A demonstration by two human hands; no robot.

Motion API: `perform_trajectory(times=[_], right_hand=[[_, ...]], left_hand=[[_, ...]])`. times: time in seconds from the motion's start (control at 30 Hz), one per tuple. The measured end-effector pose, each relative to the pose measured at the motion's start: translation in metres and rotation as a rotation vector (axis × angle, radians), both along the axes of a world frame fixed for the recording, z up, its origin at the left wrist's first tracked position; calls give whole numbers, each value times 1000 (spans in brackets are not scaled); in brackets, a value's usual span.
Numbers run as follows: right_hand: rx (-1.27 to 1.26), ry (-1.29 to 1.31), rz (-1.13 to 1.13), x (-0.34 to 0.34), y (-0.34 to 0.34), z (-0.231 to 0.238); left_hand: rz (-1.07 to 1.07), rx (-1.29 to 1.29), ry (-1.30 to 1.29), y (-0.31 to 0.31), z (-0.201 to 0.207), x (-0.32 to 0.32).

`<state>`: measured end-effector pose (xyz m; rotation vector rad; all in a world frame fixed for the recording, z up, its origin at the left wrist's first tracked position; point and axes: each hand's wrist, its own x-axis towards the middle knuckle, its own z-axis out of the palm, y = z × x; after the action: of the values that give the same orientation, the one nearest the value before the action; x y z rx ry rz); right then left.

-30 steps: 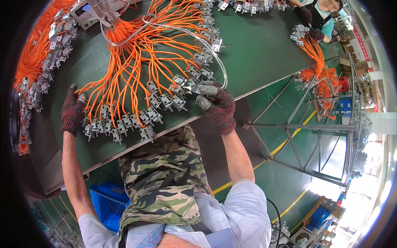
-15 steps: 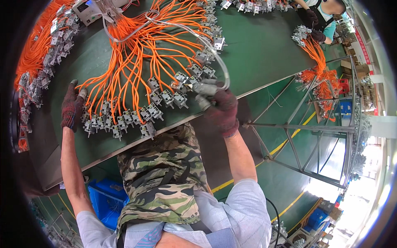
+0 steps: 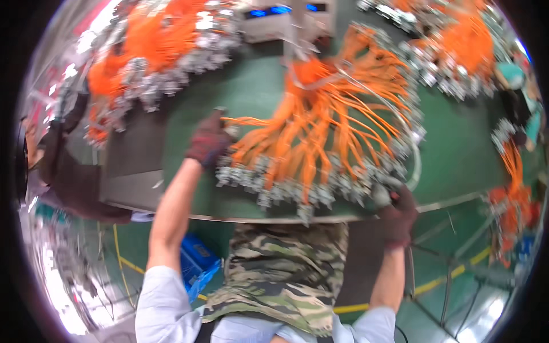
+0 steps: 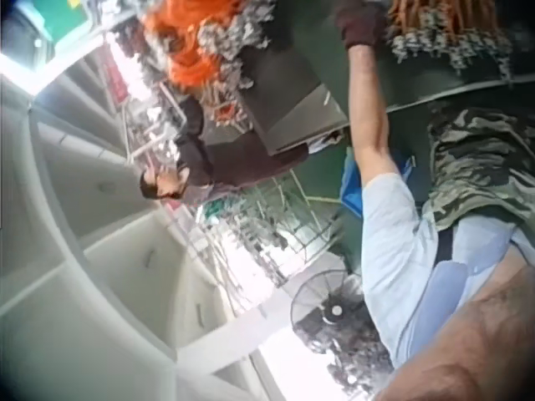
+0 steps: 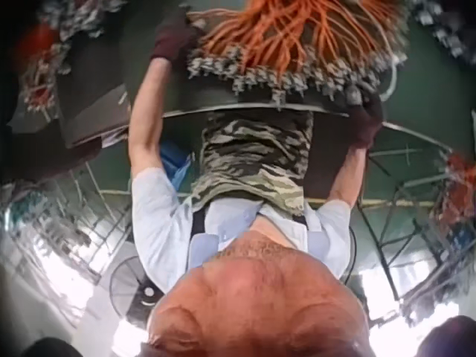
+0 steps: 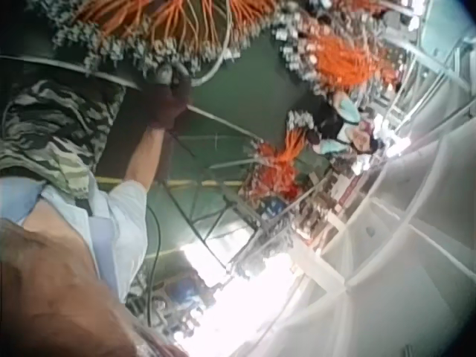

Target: The person is seen manufacturing wire harnesses at a workstation, including connecting terminal blocks and bundling groups of orange wires.

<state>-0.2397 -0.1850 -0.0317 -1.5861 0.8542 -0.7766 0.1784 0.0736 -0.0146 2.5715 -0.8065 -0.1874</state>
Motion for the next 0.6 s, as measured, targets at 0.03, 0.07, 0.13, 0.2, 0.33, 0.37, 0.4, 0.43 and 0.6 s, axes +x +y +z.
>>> perform_trajectory(times=[0.03,0.07,0.13,0.2,0.33,0.37,0.4,0.43,0.6], right_hand=[[-128,48,-18,1,-2,-2],[-127,47,44,8,-2,0],[-153,83,98,11,-7,6],[-194,96,131,12,-6,10],[-354,220,100,15,-16,9],[-434,323,79,9,-19,18],[-407,289,83,9,-18,22],[-386,254,73,14,-20,22],[-253,344,159,25,-21,46]], left_hand=[[3,-44,177,-11,21,-10],[-29,-13,9,5,0,3],[-30,-15,-33,10,-3,2],[-38,4,-63,12,0,1],[-2,51,-25,3,5,6],[-6,52,35,-4,1,4],[4,8,53,-5,-4,2],[5,-40,72,-5,-9,5],[28,-170,162,10,-6,-4]])
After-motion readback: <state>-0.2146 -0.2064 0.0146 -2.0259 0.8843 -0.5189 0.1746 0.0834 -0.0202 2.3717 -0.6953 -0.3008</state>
